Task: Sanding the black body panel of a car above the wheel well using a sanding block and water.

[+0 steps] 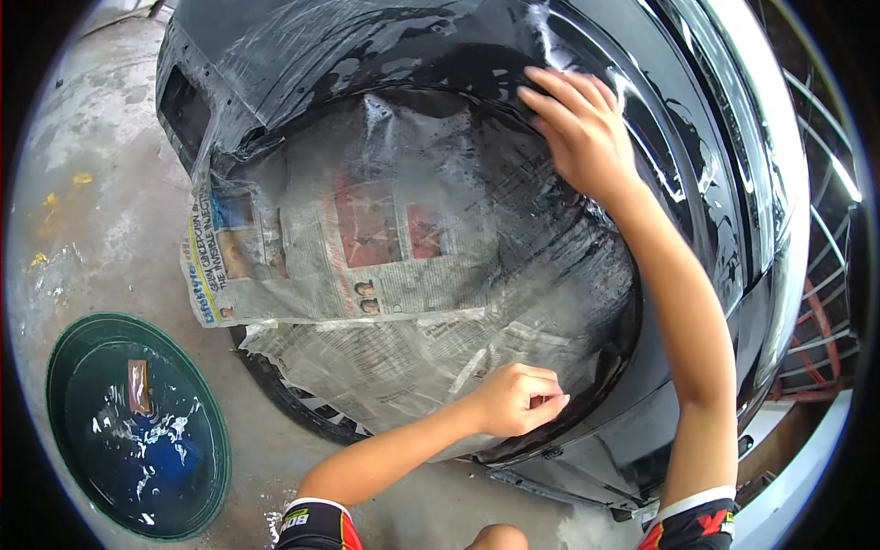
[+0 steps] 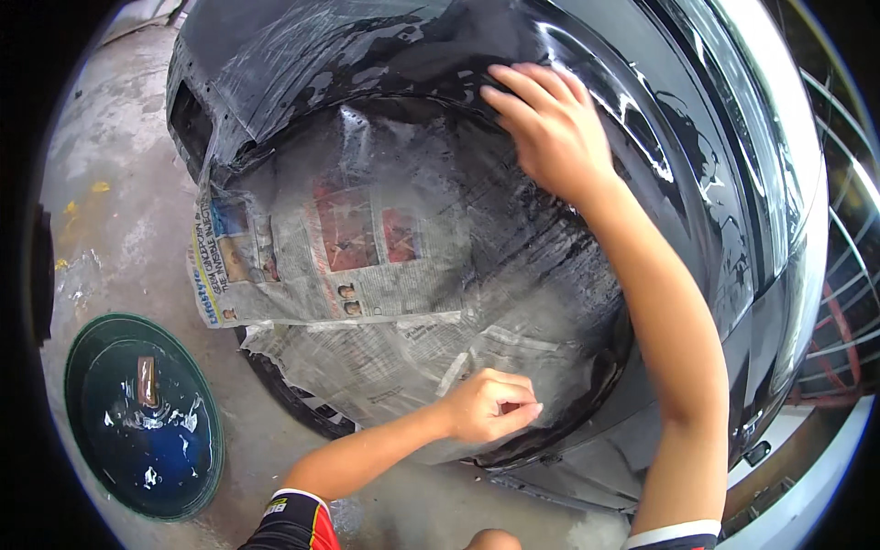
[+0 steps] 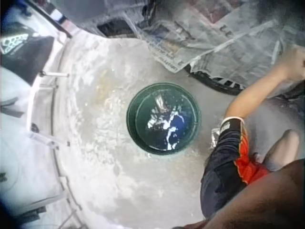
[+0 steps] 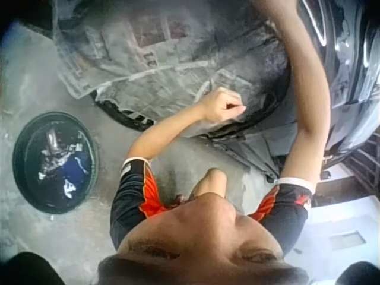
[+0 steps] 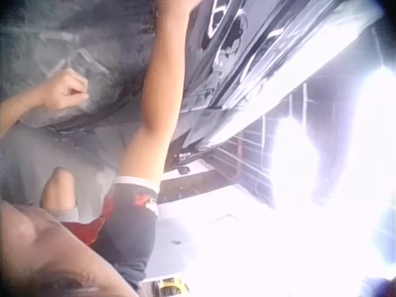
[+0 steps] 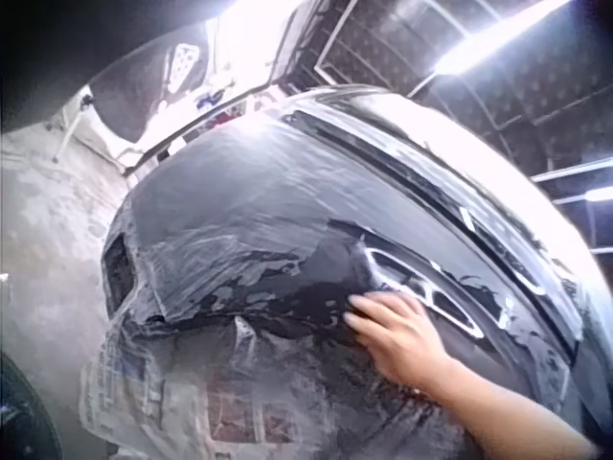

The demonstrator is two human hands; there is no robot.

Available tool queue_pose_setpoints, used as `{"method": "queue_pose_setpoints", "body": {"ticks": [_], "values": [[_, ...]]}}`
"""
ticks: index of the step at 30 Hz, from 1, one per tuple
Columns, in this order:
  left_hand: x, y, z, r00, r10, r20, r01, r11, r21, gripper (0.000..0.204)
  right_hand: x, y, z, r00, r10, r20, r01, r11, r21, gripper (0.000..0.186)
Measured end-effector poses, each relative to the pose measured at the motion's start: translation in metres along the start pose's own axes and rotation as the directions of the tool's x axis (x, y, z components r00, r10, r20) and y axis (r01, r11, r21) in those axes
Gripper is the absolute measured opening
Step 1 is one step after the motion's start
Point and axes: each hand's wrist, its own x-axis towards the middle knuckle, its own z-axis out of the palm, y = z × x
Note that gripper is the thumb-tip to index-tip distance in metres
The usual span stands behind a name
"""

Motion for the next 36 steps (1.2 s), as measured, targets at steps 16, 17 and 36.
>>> {"method": "queue_pose_setpoints", "body": {"ticks": [16, 17, 36], "values": [[-0.006, -0.004, 0.004, 0.996, -0.001, 0.086, 0.002, 1.0, -0.01, 0.02, -0.01, 0.011, -0.008, 0.99, 0.14, -0.018, -0.141, 0.989, -0.05, 0.04], [-0.008, -0.003, 0.001, 0.996, 0.01, 0.092, -0.008, 1.0, -0.019, 0.02, -0.032, 0.007, -0.014, 0.981, 0.19, -0.027, -0.191, 0.979, -0.071, 0.04], [0.001, 0.018, 0.0, 0.995, -0.059, 0.08, 0.053, 0.996, 0.077, 0.015, -0.324, -0.082, -0.123, 0.819, 0.563, 0.11, -0.532, 0.817, -0.223, 0.042]]}}
